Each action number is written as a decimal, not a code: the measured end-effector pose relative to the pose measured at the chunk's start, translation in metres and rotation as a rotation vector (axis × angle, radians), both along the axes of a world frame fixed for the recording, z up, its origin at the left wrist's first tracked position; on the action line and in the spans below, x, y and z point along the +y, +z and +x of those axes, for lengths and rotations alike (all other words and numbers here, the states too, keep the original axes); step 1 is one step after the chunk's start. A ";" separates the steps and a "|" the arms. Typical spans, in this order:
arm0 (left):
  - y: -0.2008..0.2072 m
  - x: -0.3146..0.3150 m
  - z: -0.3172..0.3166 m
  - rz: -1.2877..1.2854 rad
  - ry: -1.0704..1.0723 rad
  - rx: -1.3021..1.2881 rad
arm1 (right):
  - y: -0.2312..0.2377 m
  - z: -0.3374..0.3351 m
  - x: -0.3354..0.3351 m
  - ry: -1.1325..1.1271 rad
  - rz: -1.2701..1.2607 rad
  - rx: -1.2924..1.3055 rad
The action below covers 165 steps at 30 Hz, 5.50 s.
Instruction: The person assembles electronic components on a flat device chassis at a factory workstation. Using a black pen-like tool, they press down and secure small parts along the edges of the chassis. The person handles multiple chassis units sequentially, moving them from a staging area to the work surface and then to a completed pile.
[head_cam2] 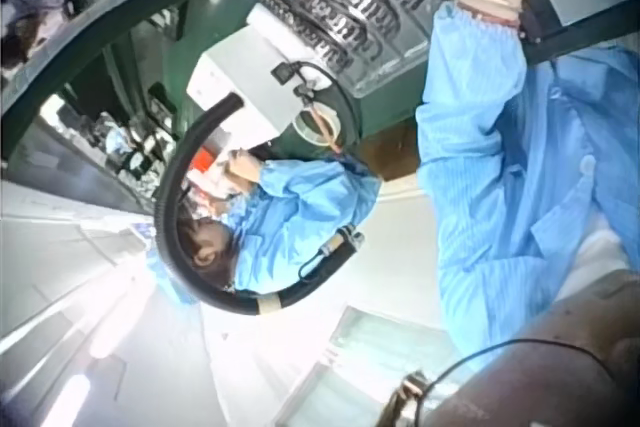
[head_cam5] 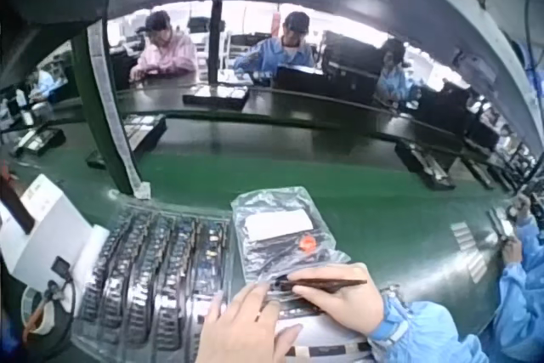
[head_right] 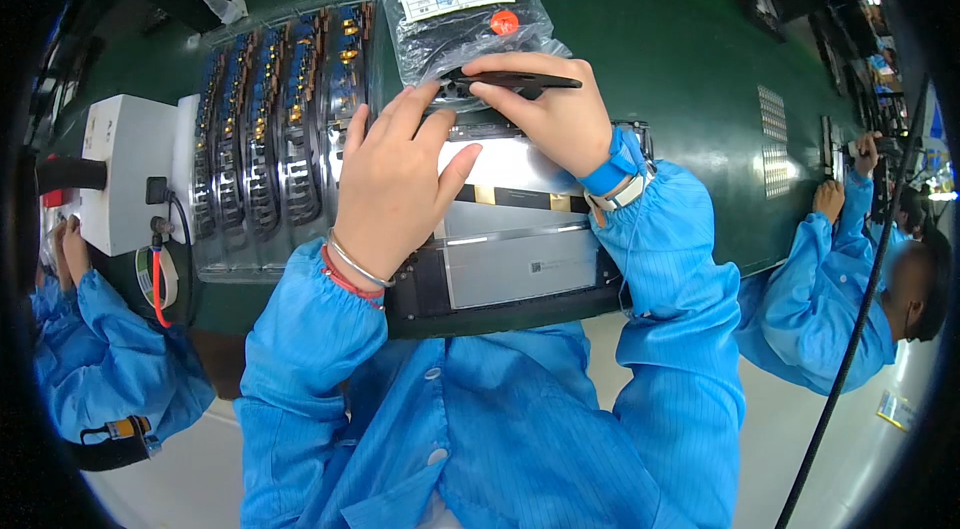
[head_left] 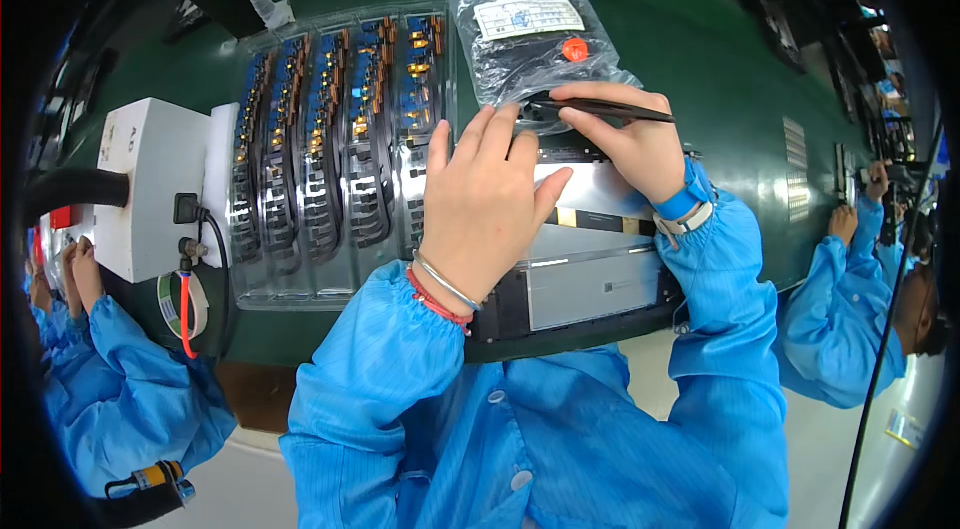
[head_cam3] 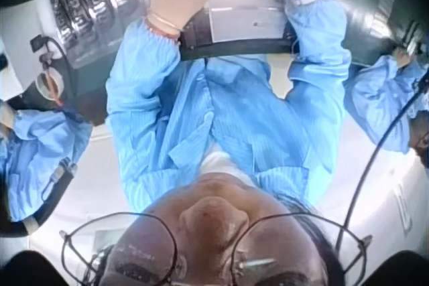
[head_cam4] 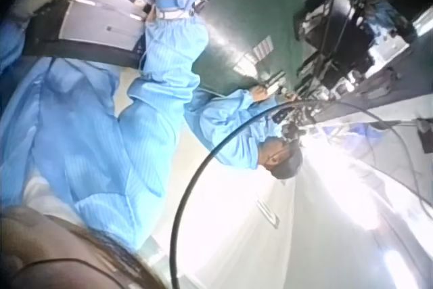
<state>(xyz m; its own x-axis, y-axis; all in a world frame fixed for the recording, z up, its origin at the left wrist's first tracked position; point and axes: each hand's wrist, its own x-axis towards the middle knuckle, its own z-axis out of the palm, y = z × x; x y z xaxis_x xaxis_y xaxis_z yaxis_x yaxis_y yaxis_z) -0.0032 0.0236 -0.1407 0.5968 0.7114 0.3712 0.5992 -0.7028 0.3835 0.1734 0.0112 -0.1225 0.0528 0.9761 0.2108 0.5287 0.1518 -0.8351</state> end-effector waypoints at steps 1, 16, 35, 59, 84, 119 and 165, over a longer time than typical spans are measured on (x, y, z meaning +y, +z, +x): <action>-0.002 0.000 0.000 0.025 0.006 -0.013 | 0.002 0.002 -0.003 0.003 -0.002 0.035; 0.072 -0.080 -0.021 -1.533 -0.511 -1.768 | 0.070 -0.064 -0.146 0.201 0.280 0.141; 0.021 -0.126 -0.209 -0.396 0.352 -2.099 | 0.006 -0.282 -0.100 0.614 -0.272 0.912; 0.066 -0.076 -0.094 -0.530 -0.215 -0.556 | 0.068 -0.027 -0.104 -0.041 0.244 0.205; 0.016 -0.015 0.031 -0.034 -0.124 0.010 | 0.006 0.030 -0.050 -0.075 -0.027 -0.070; 0.023 -0.020 0.020 -0.082 -0.151 -0.012 | 0.003 0.031 -0.053 -0.094 0.044 0.069; 0.082 -0.111 -0.050 0.361 -0.341 -0.320 | 0.043 -0.076 -0.133 -0.036 -0.048 0.805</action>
<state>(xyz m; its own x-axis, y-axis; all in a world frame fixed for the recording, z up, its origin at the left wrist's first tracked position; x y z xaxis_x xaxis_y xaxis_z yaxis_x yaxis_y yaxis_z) -0.0532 -0.0874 -0.0587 0.5880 0.2937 0.7537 0.2102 -0.9552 0.2082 0.0973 -0.1222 -0.0791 0.2021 0.9780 0.0523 -0.2340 0.1001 -0.9671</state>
